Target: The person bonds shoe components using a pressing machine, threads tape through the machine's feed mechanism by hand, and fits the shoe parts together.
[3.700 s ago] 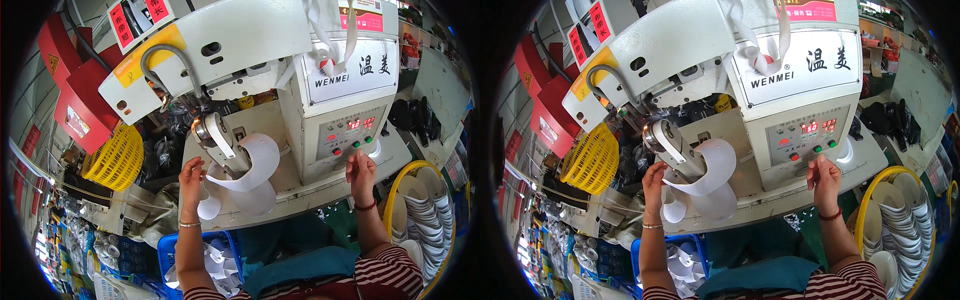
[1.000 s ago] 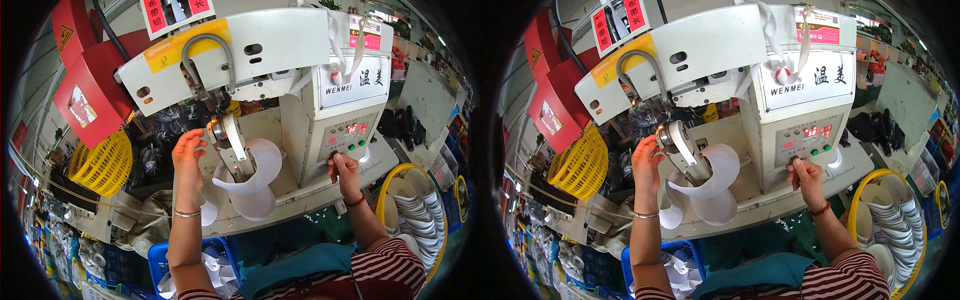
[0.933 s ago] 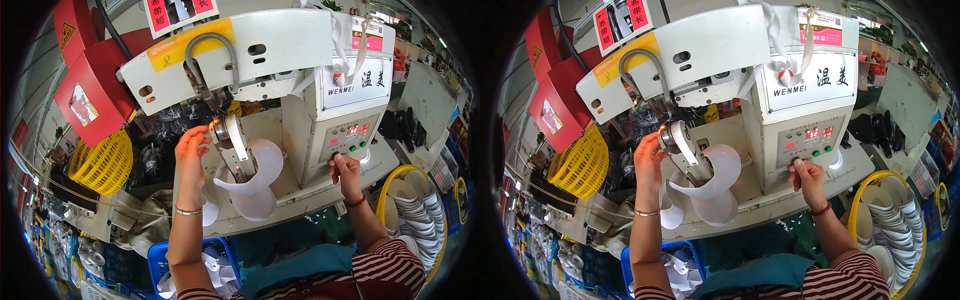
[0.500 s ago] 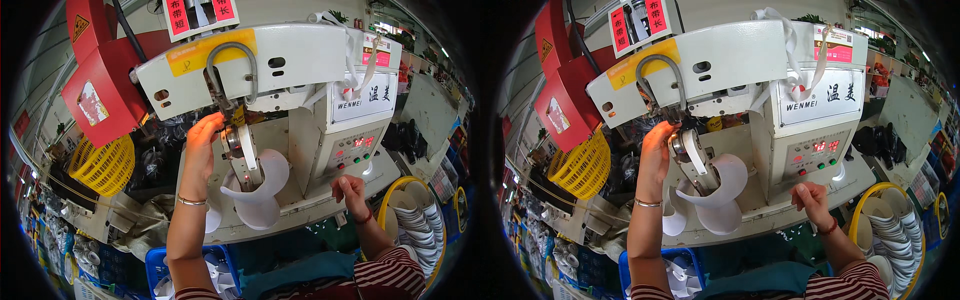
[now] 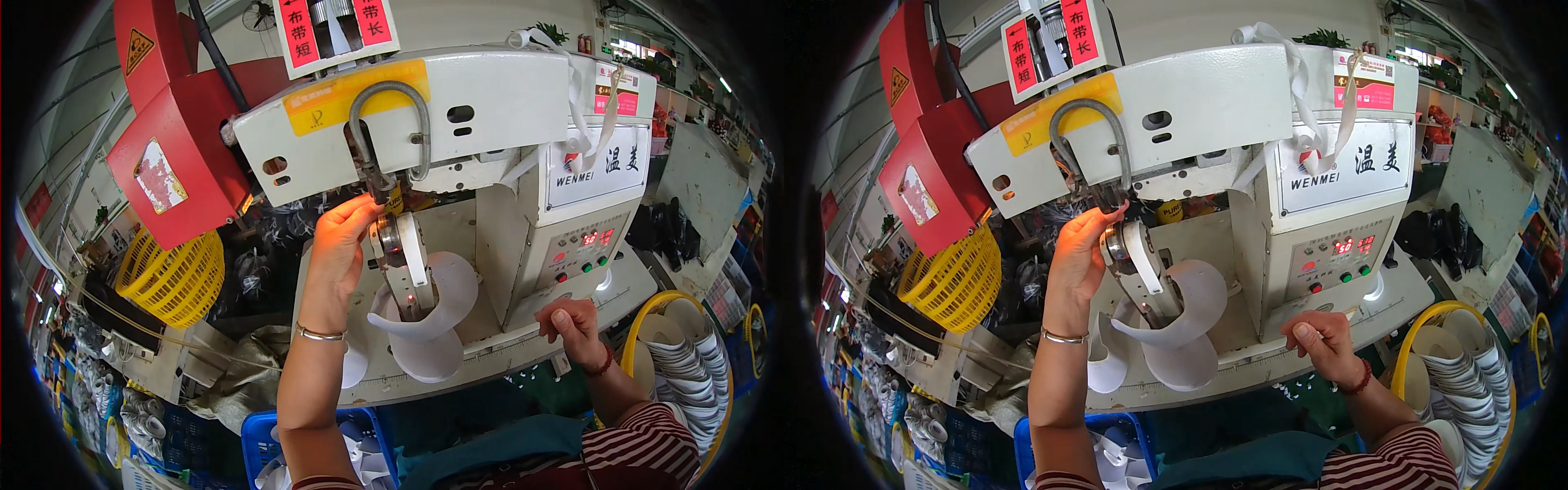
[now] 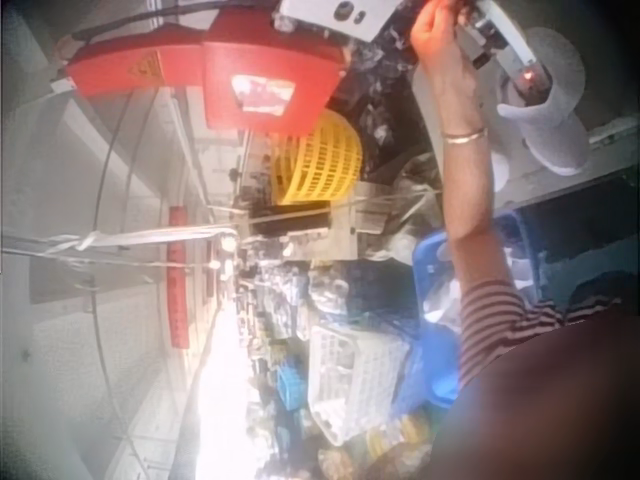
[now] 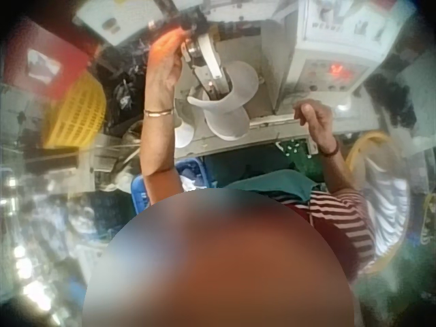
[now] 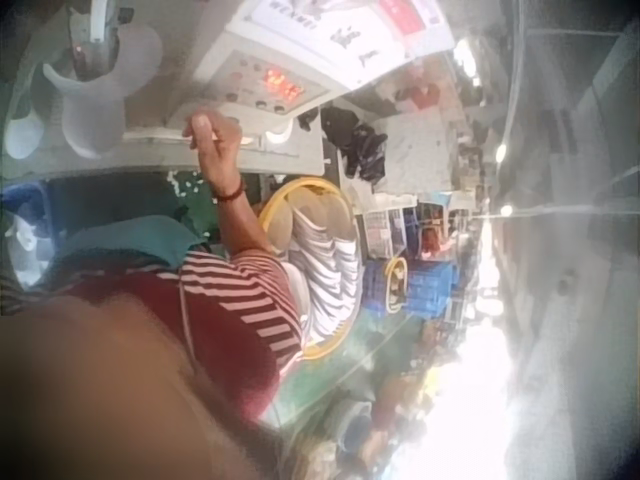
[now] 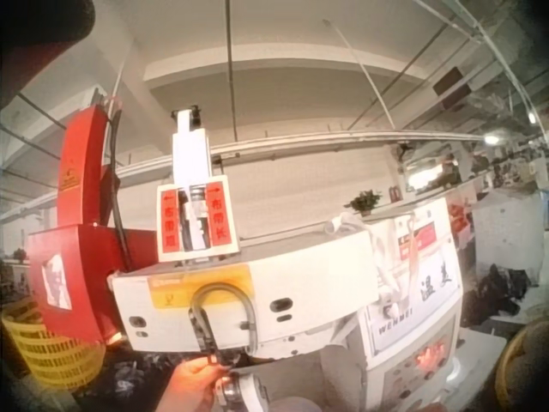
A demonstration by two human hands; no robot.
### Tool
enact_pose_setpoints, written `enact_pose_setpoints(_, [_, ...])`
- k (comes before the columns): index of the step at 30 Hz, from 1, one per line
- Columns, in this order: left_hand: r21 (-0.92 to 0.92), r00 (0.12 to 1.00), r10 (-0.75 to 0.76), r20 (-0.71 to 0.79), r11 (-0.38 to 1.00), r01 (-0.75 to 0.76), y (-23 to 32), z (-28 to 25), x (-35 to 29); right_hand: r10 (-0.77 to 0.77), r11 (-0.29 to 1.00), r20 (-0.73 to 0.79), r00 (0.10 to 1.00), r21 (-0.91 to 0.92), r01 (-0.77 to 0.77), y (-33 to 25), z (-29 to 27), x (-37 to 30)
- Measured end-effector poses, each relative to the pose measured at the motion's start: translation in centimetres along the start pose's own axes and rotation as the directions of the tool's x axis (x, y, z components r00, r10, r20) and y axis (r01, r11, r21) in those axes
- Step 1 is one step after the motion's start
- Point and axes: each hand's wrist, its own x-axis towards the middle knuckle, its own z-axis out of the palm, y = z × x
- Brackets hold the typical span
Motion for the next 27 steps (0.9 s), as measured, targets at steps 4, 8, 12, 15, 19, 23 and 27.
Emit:
enact_pose_setpoints(4, [-0.026,1.000,-0.013,-0.018,1.000,0.013,-0.2,0.2,0.1,0.001,1.000,0.003,1.000,0.003,-0.001,-0.1,0.0,0.0])
enact_pose_setpoints(8, [-0.034,1.000,-0.014,-0.012,0.999,0.013,-0.2,0.5,-0.2,-0.038,0.998,0.027,0.999,-0.044,0.039,-0.8,-0.1,0.4])
enact_pose_setpoints(12, [-0.045,0.999,-0.048,-0.020,0.998,0.047,-0.3,0.3,-0.2,-0.071,0.993,0.057,0.996,-0.085,0.076,-2.2,-0.2,1.3])
enact_pose_setpoints(15, [-0.025,1.000,0.000,-0.030,1.000,-0.001,-0.2,0.0,-0.6,-0.139,0.980,0.109,0.984,-0.130,0.152,-3.3,-0.2,2.0])
enact_pose_setpoints(19, [-0.015,0.999,0.038,0.026,0.999,-0.038,0.2,-0.1,-1.0,-0.246,0.935,0.200,0.949,-0.208,0.286,-4.5,0.4,2.6])
enact_pose_setpoints(23, [-0.045,0.999,0.002,0.033,0.999,-0.001,0.3,0.1,-0.8,-0.297,0.895,0.268,0.916,-0.256,0.365,-4.9,0.8,3.0])
enact_pose_setpoints(27, [-0.018,1.000,0.002,0.023,1.000,-0.001,0.0,-0.1,-0.7,-0.304,0.874,0.298,0.905,-0.291,0.390,-5.6,1.7,4.1])
